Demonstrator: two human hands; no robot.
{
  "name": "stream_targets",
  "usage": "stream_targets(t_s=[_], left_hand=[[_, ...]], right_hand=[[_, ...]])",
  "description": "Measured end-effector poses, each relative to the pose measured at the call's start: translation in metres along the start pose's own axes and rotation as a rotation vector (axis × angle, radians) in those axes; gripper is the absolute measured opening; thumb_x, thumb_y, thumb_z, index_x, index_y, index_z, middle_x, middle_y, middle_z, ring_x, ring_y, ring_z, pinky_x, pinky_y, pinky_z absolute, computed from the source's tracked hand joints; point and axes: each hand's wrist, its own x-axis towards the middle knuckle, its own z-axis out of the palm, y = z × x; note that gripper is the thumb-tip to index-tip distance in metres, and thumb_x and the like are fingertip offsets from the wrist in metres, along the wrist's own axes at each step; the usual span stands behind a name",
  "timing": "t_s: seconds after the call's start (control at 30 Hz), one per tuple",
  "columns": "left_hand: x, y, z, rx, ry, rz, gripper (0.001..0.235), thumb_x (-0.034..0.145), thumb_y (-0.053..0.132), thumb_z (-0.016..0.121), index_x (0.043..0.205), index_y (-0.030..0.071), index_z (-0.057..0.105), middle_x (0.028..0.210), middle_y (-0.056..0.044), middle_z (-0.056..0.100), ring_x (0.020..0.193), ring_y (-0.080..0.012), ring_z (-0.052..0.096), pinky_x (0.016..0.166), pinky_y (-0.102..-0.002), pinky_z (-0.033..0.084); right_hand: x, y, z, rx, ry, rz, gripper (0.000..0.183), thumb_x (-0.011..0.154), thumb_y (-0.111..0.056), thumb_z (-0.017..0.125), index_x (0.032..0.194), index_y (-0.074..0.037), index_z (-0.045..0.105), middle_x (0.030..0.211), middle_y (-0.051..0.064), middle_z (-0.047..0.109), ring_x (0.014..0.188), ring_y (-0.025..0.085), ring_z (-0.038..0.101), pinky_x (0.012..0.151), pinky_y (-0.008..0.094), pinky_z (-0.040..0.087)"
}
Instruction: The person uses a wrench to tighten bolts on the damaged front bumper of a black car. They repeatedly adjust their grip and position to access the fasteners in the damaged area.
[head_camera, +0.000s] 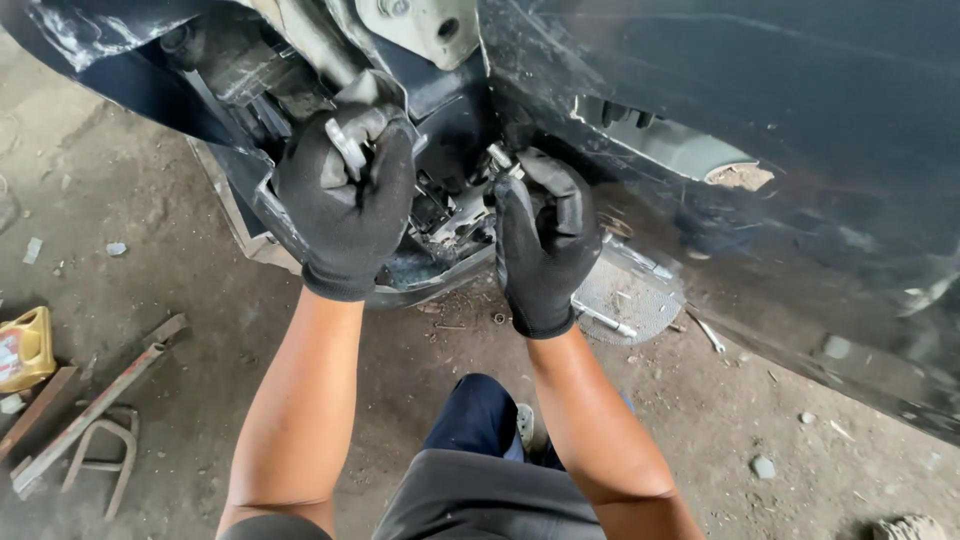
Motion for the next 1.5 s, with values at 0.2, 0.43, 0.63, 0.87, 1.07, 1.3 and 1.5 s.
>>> stream_targets(t_s=[0.2,0.43,0.63,0.87,1.07,1.3,1.5], left_hand=[[0.016,0.009,-0.008,-0.138,-0.032,-0.031,0.019,0.098,0.008,0.076,0.115,0.005,0.068,0.113,-0.013,0.075,0.097,-0.0208,0.075,0.088,-0.033,0.059],[0.037,0.027,-0.029,-0.058,-0.158,-0.146,0.023,0.093,0.014,0.077,0.113,0.005,0.07,0.104,-0.012,0.075,0.092,-0.0229,0.074,0.083,-0.034,0.058],[0.049,0.018,-0.046,-0.119,-0.392,-0.31,0.03,0.086,0.015,0.075,0.116,0.009,0.072,0.095,-0.014,0.072,0.084,-0.0313,0.07,0.075,-0.041,0.056],[0.066,0.006,-0.072,-0.166,-0.579,-0.228,0.035,0.084,0.02,0.076,0.117,0.009,0.07,0.102,-0.017,0.073,0.093,-0.0385,0.07,0.077,-0.045,0.056],[0.077,-0.012,-0.077,-0.264,-0.705,-0.221,0.038,0.088,0.021,0.072,0.125,0.012,0.07,0.106,-0.018,0.074,0.095,-0.038,0.071,0.078,-0.044,0.057],[0.079,-0.017,-0.077,-0.289,-0.728,-0.222,0.039,0.094,0.032,0.069,0.127,0.011,0.07,0.108,-0.02,0.073,0.093,-0.0392,0.071,0.076,-0.045,0.056],[0.069,-0.025,-0.073,-0.37,-0.713,-0.268,0.035,0.1,0.034,0.065,0.125,0.01,0.07,0.105,-0.019,0.074,0.096,-0.0388,0.072,0.078,-0.043,0.057]], right_hand=[[0.026,-0.044,0.023,0.005,0.035,0.198,0.023,0.099,-0.002,0.074,0.121,0.0,0.067,0.118,0.008,0.071,0.102,0.011,0.067,0.093,0.024,0.055],[0.048,-0.077,0.044,0.352,0.073,0.545,0.016,0.104,0.002,0.066,0.119,0.002,0.068,0.104,0.005,0.071,0.092,0.008,0.064,0.081,0.022,0.053],[0.069,-0.104,0.07,0.638,0.312,0.747,0.015,0.099,0.005,0.065,0.114,0.003,0.067,0.098,0.007,0.073,0.083,0.012,0.067,0.074,0.025,0.055],[0.057,-0.099,0.108,0.44,0.54,0.726,0.02,0.094,0.0,0.073,0.113,0.003,0.071,0.097,0.007,0.075,0.079,0.011,0.067,0.07,0.026,0.054],[0.061,-0.11,0.131,0.136,0.626,0.587,0.025,0.093,-0.005,0.076,0.117,0.003,0.074,0.102,0.005,0.077,0.086,0.007,0.067,0.077,0.022,0.055],[0.064,-0.105,0.132,0.012,0.565,0.578,0.026,0.093,-0.006,0.075,0.117,0.004,0.074,0.103,0.007,0.077,0.089,0.008,0.067,0.08,0.025,0.056],[0.083,-0.116,0.136,0.506,0.662,0.823,0.014,0.093,-0.012,0.074,0.1,0.0,0.072,0.086,0.006,0.073,0.072,0.014,0.066,0.064,0.026,0.053]])
